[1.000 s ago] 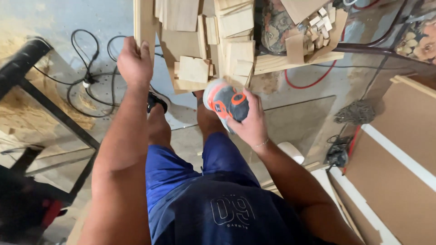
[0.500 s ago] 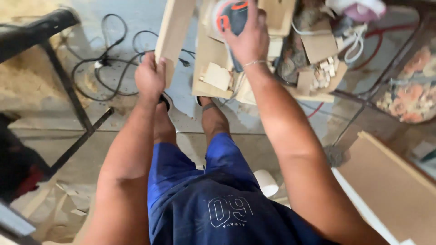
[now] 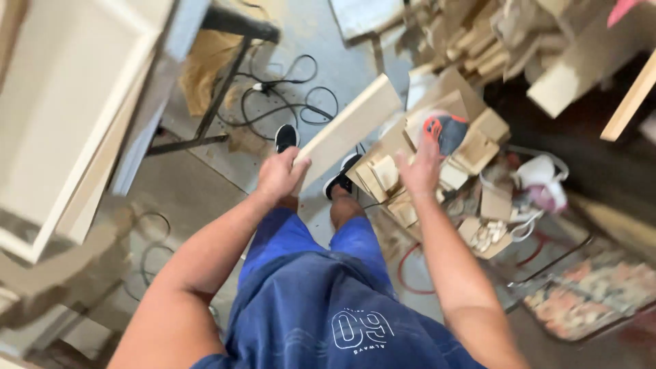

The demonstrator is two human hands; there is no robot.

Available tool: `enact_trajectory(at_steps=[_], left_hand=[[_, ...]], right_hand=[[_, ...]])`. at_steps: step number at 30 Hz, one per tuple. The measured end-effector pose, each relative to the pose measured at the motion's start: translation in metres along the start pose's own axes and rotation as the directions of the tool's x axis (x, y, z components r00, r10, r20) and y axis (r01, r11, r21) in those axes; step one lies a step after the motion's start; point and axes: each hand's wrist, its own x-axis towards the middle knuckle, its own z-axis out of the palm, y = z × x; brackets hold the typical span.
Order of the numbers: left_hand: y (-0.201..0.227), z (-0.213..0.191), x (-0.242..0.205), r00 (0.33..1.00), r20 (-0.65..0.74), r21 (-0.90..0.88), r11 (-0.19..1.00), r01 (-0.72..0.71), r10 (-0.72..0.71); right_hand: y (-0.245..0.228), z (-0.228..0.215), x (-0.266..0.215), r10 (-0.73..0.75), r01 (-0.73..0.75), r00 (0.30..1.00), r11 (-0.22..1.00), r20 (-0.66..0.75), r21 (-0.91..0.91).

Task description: Measuring, marking, fitting, and sanding wooden components for a box assembly

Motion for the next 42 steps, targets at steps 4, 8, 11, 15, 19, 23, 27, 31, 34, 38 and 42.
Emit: enact_trajectory(at_steps=[4,8,11,15,19,23,27,31,34,38,42], left_hand=[[0.003,-0.042,-0.063,0.997,-0.031,-0.221,0.973,0.062,-0.071],[-0.005,-0.077,-0.099,0.995,-0.096,-0.33,0.944,-0.002,-0.031],[-0.017,-0.109,-0.115,0.993,-0.114,-0.361,0.932,-0.025,-0.017],[-0.039,-0.176,-0.148,0.987,-0.147,-0.281,0.954,-0.101,0.061],[-0.096,-0.23,-0.168,0.946,-0.294,-0.138,0.974,-0.179,0.132],[-0.155,-0.269,-0.207,0.593,-0.734,0.204,0.94,-0.274,0.332],[-0.207,-0.294,-0.234,0.409,-0.89,0.168,0.979,-0.118,0.202],[-0.276,-0.275,-0.229,0.316,-0.949,0.001,1.0,-0.031,0.011],[-0.295,-0.259,-0.245,0.328,-0.943,-0.065,0.998,0.001,-0.062],[-0.313,-0.252,-0.244,0.349,-0.934,-0.062,0.996,0.057,-0.078],[-0.32,-0.251,-0.24,0.432,-0.893,-0.076,0.989,0.126,-0.124]], right_hand=[[-0.051,0.026,-0.04,0.408,-0.46,0.596,0.88,0.692,-0.123],[-0.127,0.026,-0.049,0.019,-0.76,0.572,0.387,0.82,0.522],[-0.153,0.048,-0.041,-0.073,-0.717,0.632,0.324,0.772,0.617],[-0.221,0.038,-0.006,0.095,-0.714,0.691,0.25,0.717,0.654],[-0.307,0.037,0.023,0.104,-0.751,0.659,0.139,0.745,0.645],[-0.421,0.044,0.049,0.08,-0.819,0.573,0.076,0.815,0.569],[-0.525,0.082,0.081,0.063,-0.83,0.557,0.094,0.828,0.55],[-0.577,0.154,0.103,0.058,-0.845,0.517,0.196,0.854,0.498],[-0.614,0.171,0.092,0.052,-0.86,0.47,0.253,0.881,0.443],[-0.64,0.2,0.091,0.027,-0.887,0.405,0.252,0.914,0.386],[-0.659,0.181,0.092,-0.018,-0.892,0.344,0.306,0.939,0.332]])
